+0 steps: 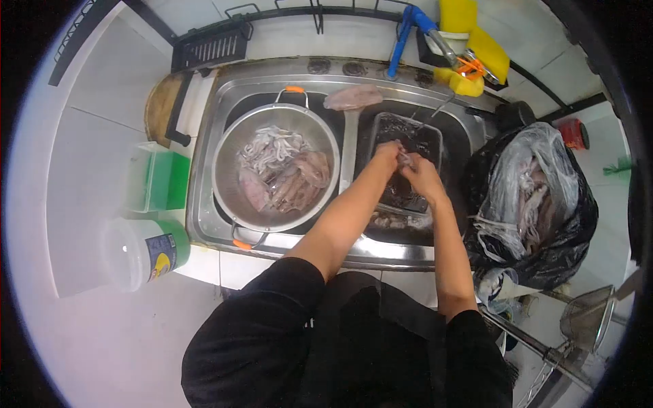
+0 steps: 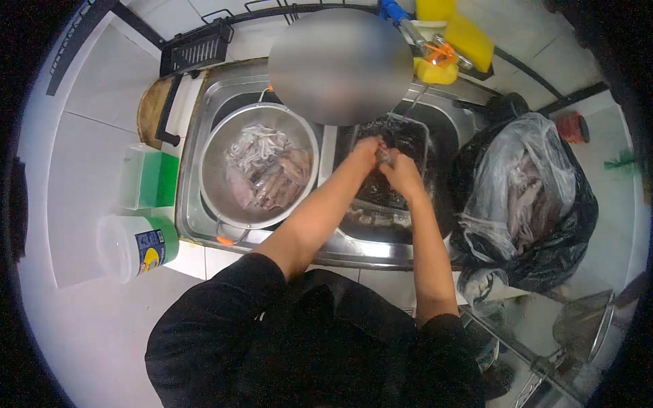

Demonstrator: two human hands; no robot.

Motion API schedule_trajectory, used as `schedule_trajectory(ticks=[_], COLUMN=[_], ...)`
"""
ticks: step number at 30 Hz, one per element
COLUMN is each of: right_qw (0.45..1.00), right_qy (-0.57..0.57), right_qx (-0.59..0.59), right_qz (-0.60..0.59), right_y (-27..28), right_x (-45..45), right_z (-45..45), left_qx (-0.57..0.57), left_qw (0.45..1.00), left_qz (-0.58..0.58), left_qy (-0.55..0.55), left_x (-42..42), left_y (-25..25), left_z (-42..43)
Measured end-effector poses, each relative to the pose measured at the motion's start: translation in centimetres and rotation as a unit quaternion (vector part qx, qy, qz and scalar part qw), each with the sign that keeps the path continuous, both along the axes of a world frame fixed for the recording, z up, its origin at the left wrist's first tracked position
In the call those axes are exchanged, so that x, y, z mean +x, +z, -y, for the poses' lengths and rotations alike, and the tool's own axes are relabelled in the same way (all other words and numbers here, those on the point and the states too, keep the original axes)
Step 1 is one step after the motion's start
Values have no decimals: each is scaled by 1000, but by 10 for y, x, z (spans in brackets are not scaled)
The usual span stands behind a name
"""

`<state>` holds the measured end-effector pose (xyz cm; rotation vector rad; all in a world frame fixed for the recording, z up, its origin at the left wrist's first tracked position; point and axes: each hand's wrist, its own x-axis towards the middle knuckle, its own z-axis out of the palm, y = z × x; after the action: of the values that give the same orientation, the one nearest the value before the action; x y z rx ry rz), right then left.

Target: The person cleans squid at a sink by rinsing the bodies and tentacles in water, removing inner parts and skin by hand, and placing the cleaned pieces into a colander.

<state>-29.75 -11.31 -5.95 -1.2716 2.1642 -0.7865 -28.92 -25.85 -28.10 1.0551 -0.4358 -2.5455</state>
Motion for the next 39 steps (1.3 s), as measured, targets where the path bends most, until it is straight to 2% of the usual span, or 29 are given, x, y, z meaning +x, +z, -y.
schedule_trajectory(ticks=[1,2,4,5,6,8,10,11,13,14,16,17,18,20,24,25,26,27,28,29,30,31,32,33,35,36,38,39], right_qw=[999,999,994,994,997,999,999,999,997,993,985,980,973,964,970,986,986,986,961,915,915,918,919,919,942,943,919,920], right_qy=[-17,-23,-24,-28,-17,-7,33,36,75,112,166,183,198,207,154,152,145,144,171,192,188,144,97,90,128,123,151,149], right_qx=[12,13,6,5,12,19,9,25,-9,-40,-40,-48,-56,-110,-52,-33,-14,-21,-40,-56,-61,-60,-58,-61,6,7,-73,-70], right_qz=[42,38,107,104,77,47,-2,23,12,3,13,57,101,127,182,52,-79,-77,-215,-350,-352,-365,-378,-379,-312,-309,-358,-355], right_y=[24,34,49,61,76,88,91,86,85,86,92,92,93,107,106,93,75,56,37,18,-4,-27,-36,-24,-10,-16,-28,-29], right_x=[5,3,-2,-4,-7,-11,-16,-17,-8,0,23,36,51,89,104,90,75,62,46,31,21,12,5,2,-1,-5,-11,-13], right_z=[-6,-13,-26,-31,-34,-36,-31,-25,-7,6,41,63,85,120,159,168,173,174,174,177,180,183,185,187,190,196,203,198], left_qx=[-30,-29,108,108,80,50,-38,-41,-124,-126,-235,-270,-285,-297,-123,-82,-87,-205,-319,-348,-353,-271,-188,-193,-144,-144,-238,-245], left_qw=[998,999,975,976,994,993,993,993,981,981,955,943,948,948,967,958,958,968,946,928,926,955,976,974,989,989,966,963], left_qz=[33,28,72,69,-16,-105,115,113,132,132,164,178,106,33,-207,-264,-261,-127,10,79,78,70,61,59,22,24,-5,-31], left_qy=[33,28,178,174,76,-25,10,11,-76,-72,-76,-76,-91,-108,-82,-75,-76,-70,-61,-110,-111,-101,-93,-98,29,24,99,110], left_x=[5,7,22,37,54,57,51,51,53,55,61,64,65,67,75,79,83,86,88,90,93,98,100,99,98,96,92,92], left_y=[-1,23,92,87,80,79,107,106,95,96,98,100,103,101,65,59,83,130,161,167,177,189,196,197,191,186,173,171], left_z=[3,0,-11,-10,-7,-14,-29,-36,-53,-63,-76,-79,-80,-79,-42,-30,-25,-26,-26,-22,-23,-26,-27,-26,-24,-17,0,7])
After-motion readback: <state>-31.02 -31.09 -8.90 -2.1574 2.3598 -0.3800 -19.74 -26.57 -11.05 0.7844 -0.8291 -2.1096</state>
